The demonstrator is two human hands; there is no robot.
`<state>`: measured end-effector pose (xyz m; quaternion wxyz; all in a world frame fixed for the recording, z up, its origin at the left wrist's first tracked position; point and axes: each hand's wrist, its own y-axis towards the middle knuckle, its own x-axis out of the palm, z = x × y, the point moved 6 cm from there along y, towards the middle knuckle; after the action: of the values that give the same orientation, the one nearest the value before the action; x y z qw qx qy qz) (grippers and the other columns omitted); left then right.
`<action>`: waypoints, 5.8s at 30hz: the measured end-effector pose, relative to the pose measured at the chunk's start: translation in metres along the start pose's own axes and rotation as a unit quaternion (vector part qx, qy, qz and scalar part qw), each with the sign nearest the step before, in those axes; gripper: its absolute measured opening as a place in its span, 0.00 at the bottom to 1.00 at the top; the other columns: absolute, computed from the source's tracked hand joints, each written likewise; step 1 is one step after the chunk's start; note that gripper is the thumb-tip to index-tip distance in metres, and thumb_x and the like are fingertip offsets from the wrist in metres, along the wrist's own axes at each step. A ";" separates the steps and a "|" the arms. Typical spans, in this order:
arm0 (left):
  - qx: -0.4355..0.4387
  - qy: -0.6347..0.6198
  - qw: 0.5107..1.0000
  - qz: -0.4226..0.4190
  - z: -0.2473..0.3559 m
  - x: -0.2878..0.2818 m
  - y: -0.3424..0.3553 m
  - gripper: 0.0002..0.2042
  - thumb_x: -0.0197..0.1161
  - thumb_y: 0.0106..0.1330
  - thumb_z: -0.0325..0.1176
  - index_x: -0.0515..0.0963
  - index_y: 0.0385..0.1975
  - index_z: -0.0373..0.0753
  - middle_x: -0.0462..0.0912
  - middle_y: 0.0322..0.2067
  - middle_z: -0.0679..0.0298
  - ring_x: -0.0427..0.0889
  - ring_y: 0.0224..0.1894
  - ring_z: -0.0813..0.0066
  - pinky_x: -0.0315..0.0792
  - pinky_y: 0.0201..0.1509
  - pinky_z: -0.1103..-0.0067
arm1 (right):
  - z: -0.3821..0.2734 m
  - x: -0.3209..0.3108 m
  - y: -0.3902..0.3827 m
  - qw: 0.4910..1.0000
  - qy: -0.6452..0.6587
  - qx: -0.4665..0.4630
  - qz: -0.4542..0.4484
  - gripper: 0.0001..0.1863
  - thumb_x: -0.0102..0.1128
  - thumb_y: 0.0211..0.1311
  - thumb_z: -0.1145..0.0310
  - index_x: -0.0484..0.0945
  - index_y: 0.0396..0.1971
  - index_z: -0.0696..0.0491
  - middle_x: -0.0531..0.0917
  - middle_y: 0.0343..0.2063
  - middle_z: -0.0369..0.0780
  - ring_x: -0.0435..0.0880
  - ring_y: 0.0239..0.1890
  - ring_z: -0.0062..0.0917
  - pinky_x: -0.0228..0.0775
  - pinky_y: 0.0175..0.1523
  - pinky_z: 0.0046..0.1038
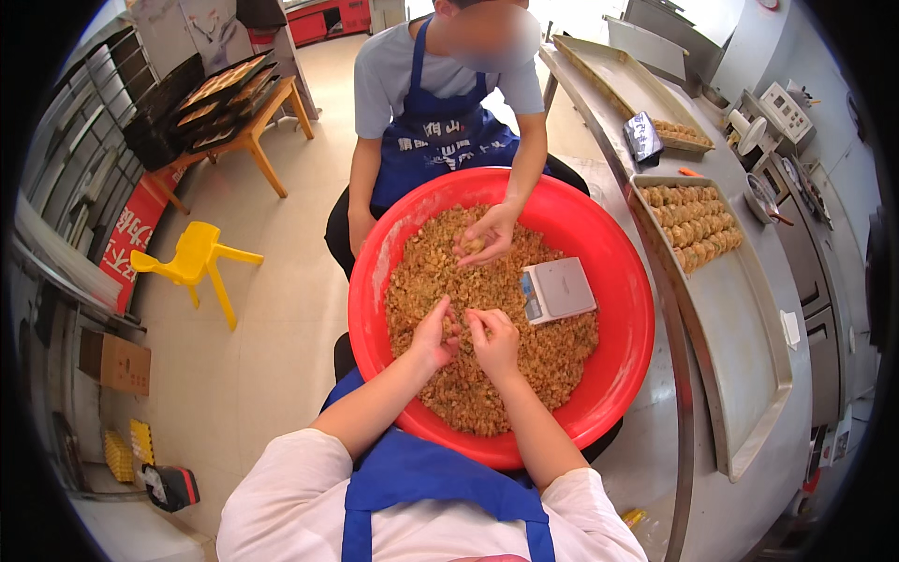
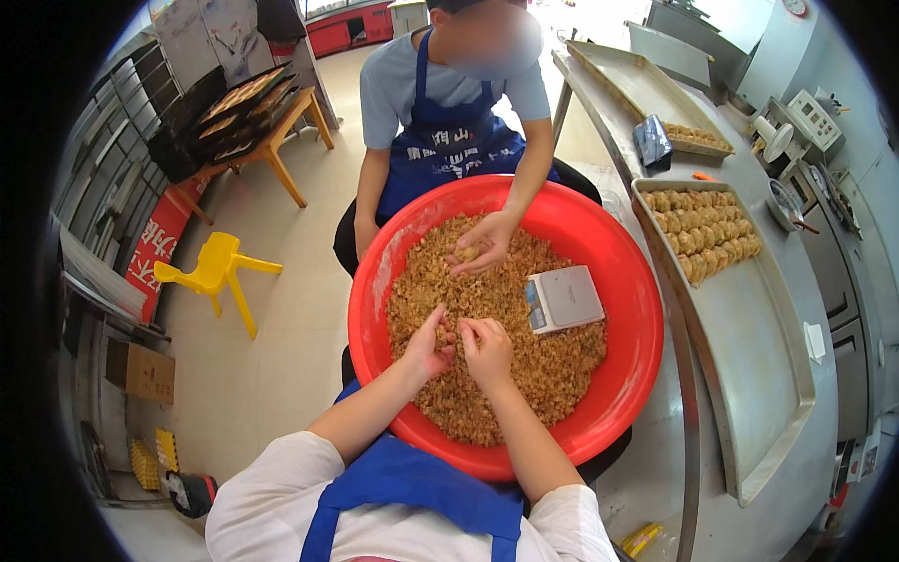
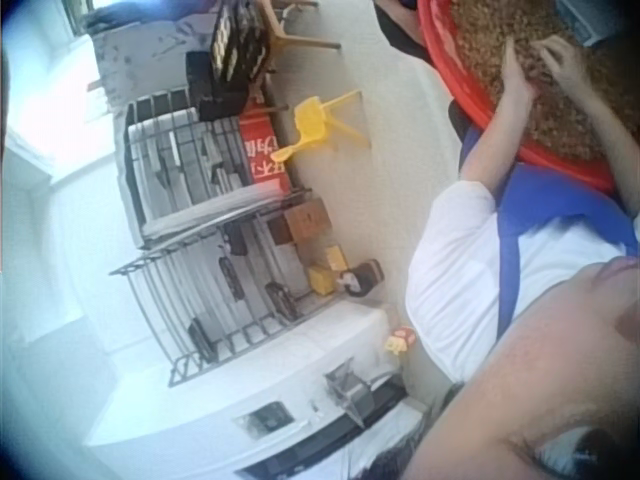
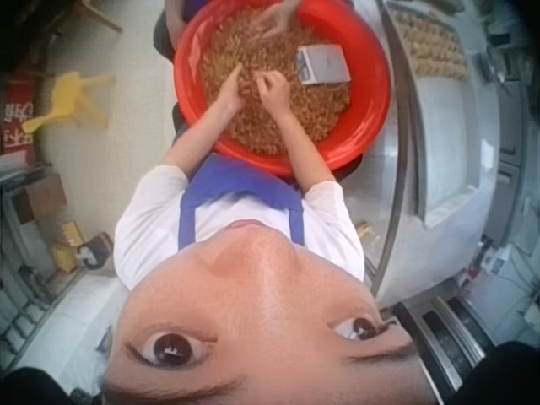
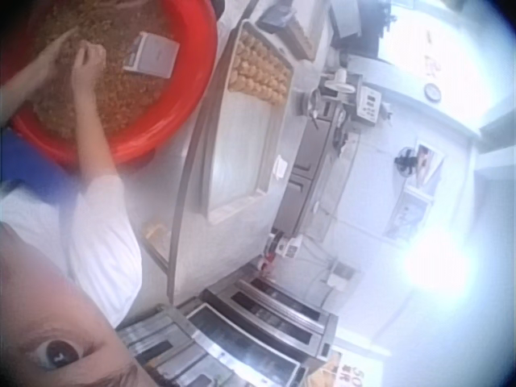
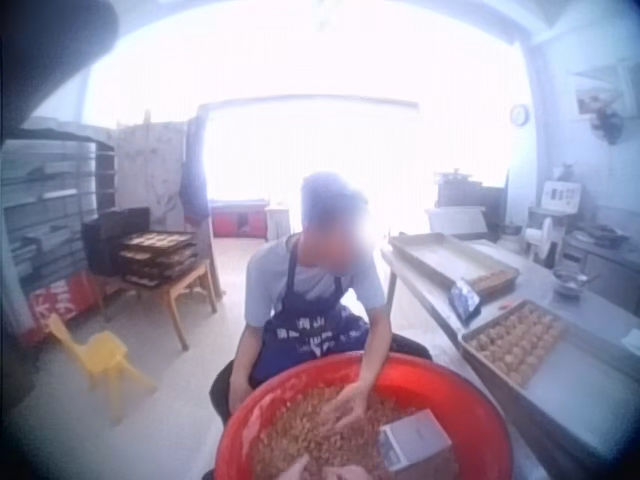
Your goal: The person scoops granular filling from a large red bowl, forms it into small balls by hand, weighs each ball on a digital scale, and places the weighed balls onto a metal tray.
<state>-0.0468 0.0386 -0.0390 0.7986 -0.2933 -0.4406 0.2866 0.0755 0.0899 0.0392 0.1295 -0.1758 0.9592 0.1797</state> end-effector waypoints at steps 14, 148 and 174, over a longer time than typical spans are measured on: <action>-0.169 0.075 0.958 -0.218 -0.035 0.042 -0.030 0.40 0.35 0.66 0.69 0.61 0.63 0.37 0.67 0.61 0.55 0.67 0.63 0.60 0.56 0.68 0.59 | 0.016 -0.002 0.000 0.998 -0.008 0.016 0.061 0.12 0.51 0.65 0.67 0.81 0.29 0.57 0.82 0.27 0.42 0.82 0.32 0.37 0.75 0.38 0.34; -0.155 0.049 0.937 -0.309 -0.031 0.047 -0.032 0.47 0.35 0.61 0.75 0.59 0.65 0.36 0.64 0.64 0.55 0.64 0.66 0.60 0.57 0.69 0.63 | 0.007 -0.011 0.009 0.999 -0.036 0.017 0.029 0.06 0.60 0.56 0.66 0.79 0.30 0.53 0.80 0.32 0.40 0.80 0.34 0.37 0.71 0.37 0.37; -0.041 0.233 0.941 -0.242 -0.030 0.041 -0.007 0.23 0.43 0.74 0.52 0.69 0.57 0.41 0.80 0.49 0.64 0.79 0.46 0.74 0.71 0.48 0.76 | -0.013 -0.359 0.111 0.941 -0.155 0.280 0.112 0.42 0.34 0.66 0.32 0.67 0.62 0.55 0.79 0.44 0.48 0.78 0.41 0.31 0.70 0.44 0.30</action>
<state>-0.0009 0.0568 -0.0257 0.9113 -0.2690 -0.3116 -0.0103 0.3551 0.2860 0.1964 0.2992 0.0062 0.9524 -0.0575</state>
